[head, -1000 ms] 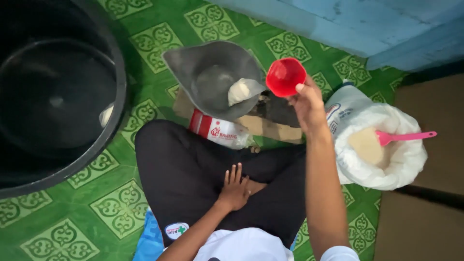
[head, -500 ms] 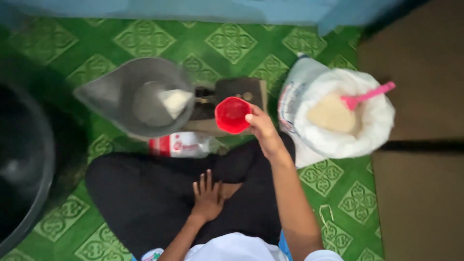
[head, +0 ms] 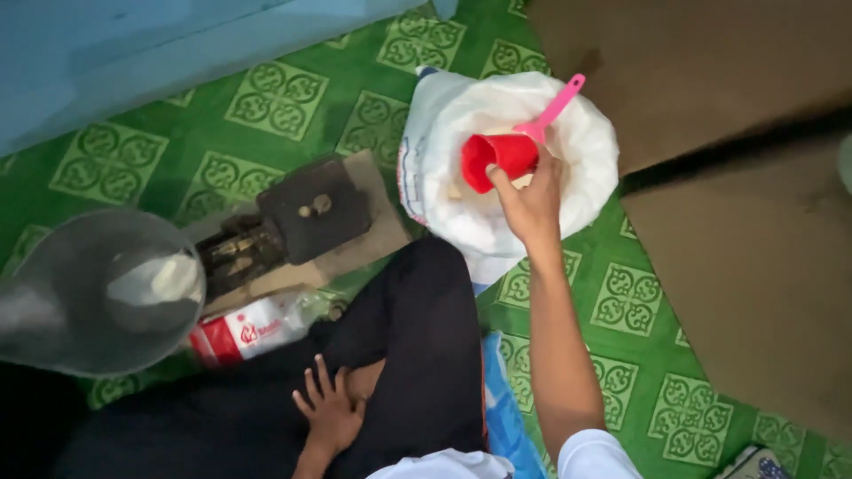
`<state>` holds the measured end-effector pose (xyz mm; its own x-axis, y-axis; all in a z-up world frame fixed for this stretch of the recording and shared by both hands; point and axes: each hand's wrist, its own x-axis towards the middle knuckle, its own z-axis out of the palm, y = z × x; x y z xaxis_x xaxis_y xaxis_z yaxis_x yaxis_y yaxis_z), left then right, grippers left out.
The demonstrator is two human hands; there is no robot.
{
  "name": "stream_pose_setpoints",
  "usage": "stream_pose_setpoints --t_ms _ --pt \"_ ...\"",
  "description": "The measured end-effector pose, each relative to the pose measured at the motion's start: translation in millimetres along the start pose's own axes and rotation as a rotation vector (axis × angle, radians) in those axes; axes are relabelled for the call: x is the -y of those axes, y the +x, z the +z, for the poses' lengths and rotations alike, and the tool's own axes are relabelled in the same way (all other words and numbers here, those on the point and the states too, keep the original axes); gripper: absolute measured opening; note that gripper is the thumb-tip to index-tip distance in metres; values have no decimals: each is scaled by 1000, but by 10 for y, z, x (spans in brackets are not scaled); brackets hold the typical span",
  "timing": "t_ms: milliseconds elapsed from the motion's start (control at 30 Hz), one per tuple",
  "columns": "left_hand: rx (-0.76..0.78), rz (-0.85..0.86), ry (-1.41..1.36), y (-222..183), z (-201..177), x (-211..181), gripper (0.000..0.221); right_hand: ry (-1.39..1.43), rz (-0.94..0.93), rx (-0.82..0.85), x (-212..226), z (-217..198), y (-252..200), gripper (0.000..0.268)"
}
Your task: Scooping powder from a large sack into a metal container on a scale for weighing and packaging.
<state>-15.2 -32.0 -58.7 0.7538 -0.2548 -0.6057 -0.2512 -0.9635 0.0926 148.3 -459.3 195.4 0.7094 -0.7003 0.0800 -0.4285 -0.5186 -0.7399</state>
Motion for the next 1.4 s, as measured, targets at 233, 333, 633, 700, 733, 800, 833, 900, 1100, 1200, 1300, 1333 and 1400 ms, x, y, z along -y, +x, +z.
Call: stream_pose_setpoints --t_ms 233,333,633,700,733,800,833,900,1100,1200,1300,1333,1400 --pt "-18 -30 39 31 -48 -77 73 -356 278 114 -412 159 307 102" --pt "180 -97 1 29 -331 -166 73 -547 111 78 -882 527 345 92" --pt "335 -118 -33 27 -589 -199 69 -577 251 299 -561 524 284 97" --pt "394 -60 -56 -5 -720 -177 64 -552 49 134 -456 526 134 80" --pt "393 -73 -69 -23 -646 -127 64 -551 35 144 -344 531 -17 80" --pt "150 56 -48 -19 -528 -16 60 -373 -259 -52 -93 555 -285 61" --pt "145 32 -63 22 -470 50 60 -363 -281 -35 75 581 -434 61" --pt "-41 119 -178 101 -349 221 49 -207 -374 -63 410 639 -756 51" --pt "157 45 -800 -444 -2464 524 47 -13 -591 59 1186 1078 -1481 29" --pt "51 123 -859 -711 -3167 793 43 50 -550 228 1591 1302 -1651 27" --pt "-156 98 -823 -844 -3507 1041 41 136 -598 341 1858 1630 -1701 26" --pt "-165 82 -832 -806 -3465 1117 41 142 -610 355 2014 1716 -1712 26" --pt "-635 289 -630 -682 -3400 1257 30 158 -671 443 2315 1880 -1707 25"
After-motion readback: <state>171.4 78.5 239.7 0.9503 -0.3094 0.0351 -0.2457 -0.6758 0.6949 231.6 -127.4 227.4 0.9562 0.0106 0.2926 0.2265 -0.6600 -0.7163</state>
